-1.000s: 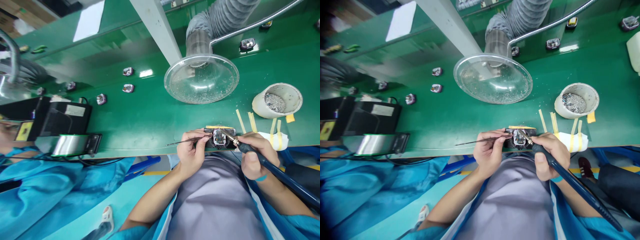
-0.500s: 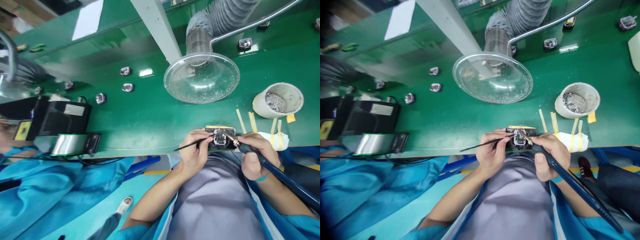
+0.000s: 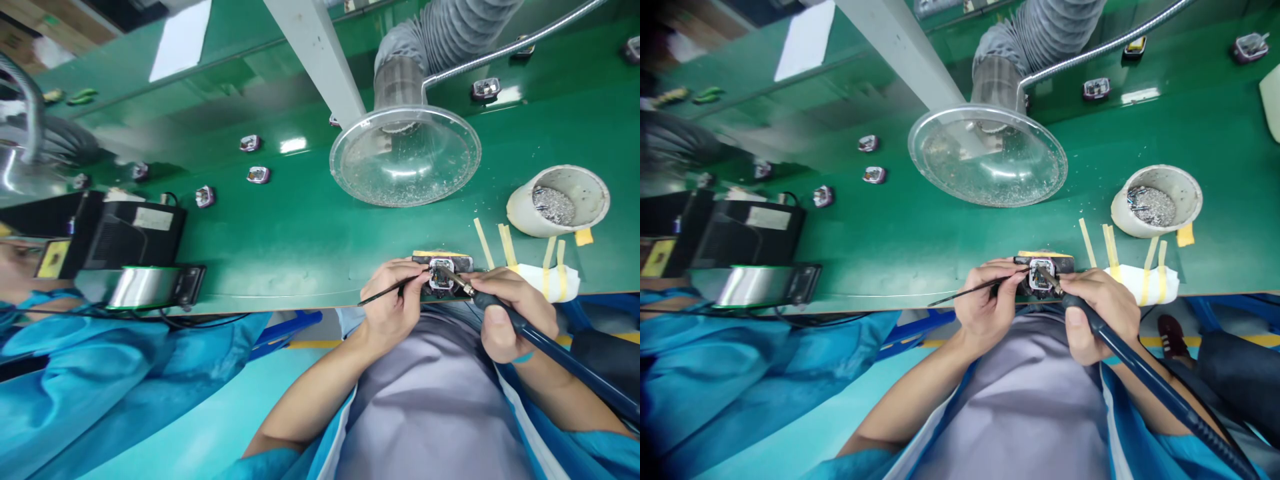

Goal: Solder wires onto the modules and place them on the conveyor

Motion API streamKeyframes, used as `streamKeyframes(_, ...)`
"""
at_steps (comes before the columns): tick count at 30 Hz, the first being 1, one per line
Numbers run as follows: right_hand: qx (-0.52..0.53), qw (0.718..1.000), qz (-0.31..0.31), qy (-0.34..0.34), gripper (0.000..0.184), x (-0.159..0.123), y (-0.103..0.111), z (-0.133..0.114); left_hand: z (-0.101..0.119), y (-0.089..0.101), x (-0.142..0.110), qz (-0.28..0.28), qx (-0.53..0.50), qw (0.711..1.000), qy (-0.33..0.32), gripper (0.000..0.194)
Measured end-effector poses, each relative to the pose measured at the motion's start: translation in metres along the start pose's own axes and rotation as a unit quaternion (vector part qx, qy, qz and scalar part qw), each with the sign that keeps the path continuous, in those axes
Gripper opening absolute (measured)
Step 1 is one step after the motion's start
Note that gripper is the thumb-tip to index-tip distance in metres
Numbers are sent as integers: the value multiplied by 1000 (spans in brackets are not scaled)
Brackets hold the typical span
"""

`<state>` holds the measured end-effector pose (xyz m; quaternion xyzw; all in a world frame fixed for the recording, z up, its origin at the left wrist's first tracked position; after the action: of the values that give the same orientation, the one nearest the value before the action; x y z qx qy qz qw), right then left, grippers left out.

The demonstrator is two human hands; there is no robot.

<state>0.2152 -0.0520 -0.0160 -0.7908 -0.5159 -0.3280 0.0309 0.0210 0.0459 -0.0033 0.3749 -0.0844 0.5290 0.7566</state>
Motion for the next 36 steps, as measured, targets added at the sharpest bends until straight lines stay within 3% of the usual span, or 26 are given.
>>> streamKeyframes(11,-1,998,-9,65,26,6,-2,-8,1,0,1,4,5,1000,-4,10)
streamKeyframes(23,6,998,54,-36,31,1,7,0,-3,0,-5,0,-21,1000,11,9)
streamKeyframes(26,9,995,64,-74,36,-3,5,4,-10,12,-2,3,-19,1000,14,12)
streamKeyframes(29,35,990,97,-101,39,-3,3,9,-28,37,7,18,77,997,3,14)
streamKeyframes(32,42,988,123,-83,41,0,-1,13,-58,59,18,-14,200,980,10,12)
streamKeyframes(36,35,988,139,-64,46,5,-3,15,-80,67,22,-50,274,960,36,31)
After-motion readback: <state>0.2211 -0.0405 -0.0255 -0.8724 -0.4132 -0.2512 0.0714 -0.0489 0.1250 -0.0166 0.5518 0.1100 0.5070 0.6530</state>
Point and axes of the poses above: each hand's wrist, its own x-axis towards the middle knuckle, its own y-axis out of the back of the hand, z = x × y, the point moved 6 cm from there along x, towards the middle knuckle, and after that the axes turned 8 degrees about -z, right-handed, at the moved point
